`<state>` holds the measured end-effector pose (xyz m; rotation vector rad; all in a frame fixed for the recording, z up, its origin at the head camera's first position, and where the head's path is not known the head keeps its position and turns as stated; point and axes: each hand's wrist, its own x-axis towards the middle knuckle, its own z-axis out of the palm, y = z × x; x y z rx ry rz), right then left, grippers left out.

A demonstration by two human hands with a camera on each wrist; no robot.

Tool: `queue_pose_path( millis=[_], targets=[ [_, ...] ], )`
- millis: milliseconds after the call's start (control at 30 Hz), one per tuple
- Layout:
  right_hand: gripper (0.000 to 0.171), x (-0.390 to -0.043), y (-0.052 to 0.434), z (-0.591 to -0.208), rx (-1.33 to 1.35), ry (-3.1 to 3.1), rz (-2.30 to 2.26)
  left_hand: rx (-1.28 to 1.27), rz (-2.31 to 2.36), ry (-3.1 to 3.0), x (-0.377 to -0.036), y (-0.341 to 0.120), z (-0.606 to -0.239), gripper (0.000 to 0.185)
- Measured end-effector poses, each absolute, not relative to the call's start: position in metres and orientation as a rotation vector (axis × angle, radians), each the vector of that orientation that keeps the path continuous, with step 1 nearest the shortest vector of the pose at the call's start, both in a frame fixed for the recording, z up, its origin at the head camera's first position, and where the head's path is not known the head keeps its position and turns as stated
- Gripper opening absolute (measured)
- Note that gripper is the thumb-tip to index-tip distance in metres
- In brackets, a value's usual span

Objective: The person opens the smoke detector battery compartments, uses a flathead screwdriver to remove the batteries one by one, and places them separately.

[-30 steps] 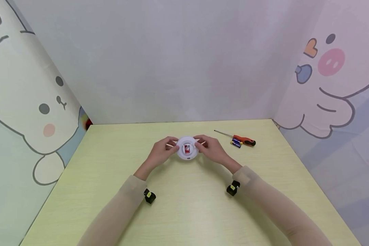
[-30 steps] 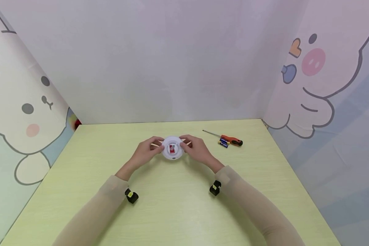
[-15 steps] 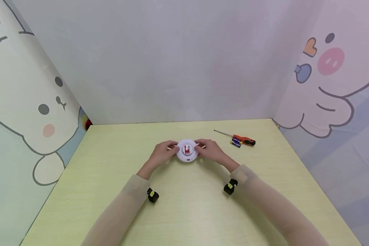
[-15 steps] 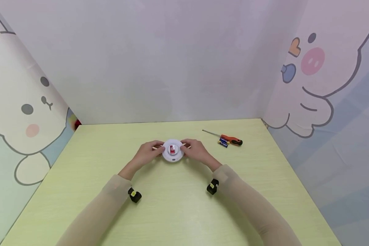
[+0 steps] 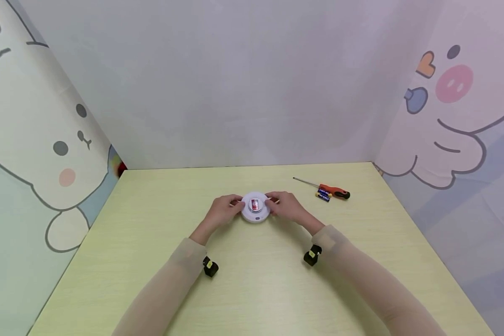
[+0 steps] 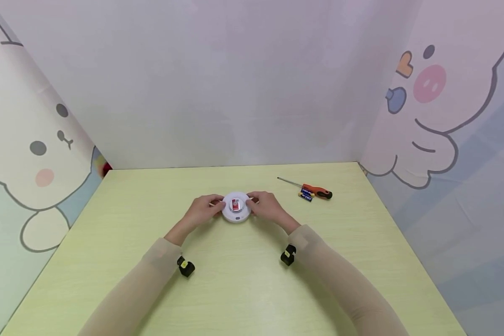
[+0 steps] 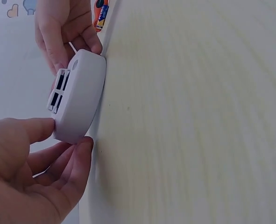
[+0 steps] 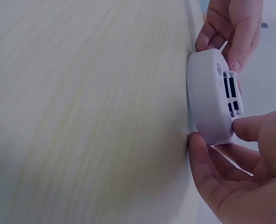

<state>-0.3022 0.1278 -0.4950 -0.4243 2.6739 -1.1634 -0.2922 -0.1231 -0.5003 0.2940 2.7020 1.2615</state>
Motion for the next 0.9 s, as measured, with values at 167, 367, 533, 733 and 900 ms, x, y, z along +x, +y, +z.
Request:
queue_pose_path(
  millis=[167,367,533,733,900],
  targets=[
    [0.038,-0.301,0.126,-0.494,-0.440,2.750,-1.103,0.288,1.234,2.720,-0.292,-0.122,-0.501,0.036],
    [0.036,-0.299,0.123,-0.494,-0.405,2.804,-1.069,0.294,1.234,2.725,-0.292,-0.121,-0.501,0.033],
    [0.034,-0.298,0.120,-0.494,-0.402,2.861,-1.038,0.290,1.239,2.723,-0.292,-0.121,-0.502,0.031],
    [0.032,-0.295,0.117,-0.494,-0.397,2.901,-1.010,0.299,1.217,2.730,-0.294,-0.120,-0.503,0.032],
    [0.032,-0.295,0.116,-0.495,-0.402,2.902,-1.010,0.303,1.196,2.735,-0.294,-0.120,-0.504,0.031]
  ],
)
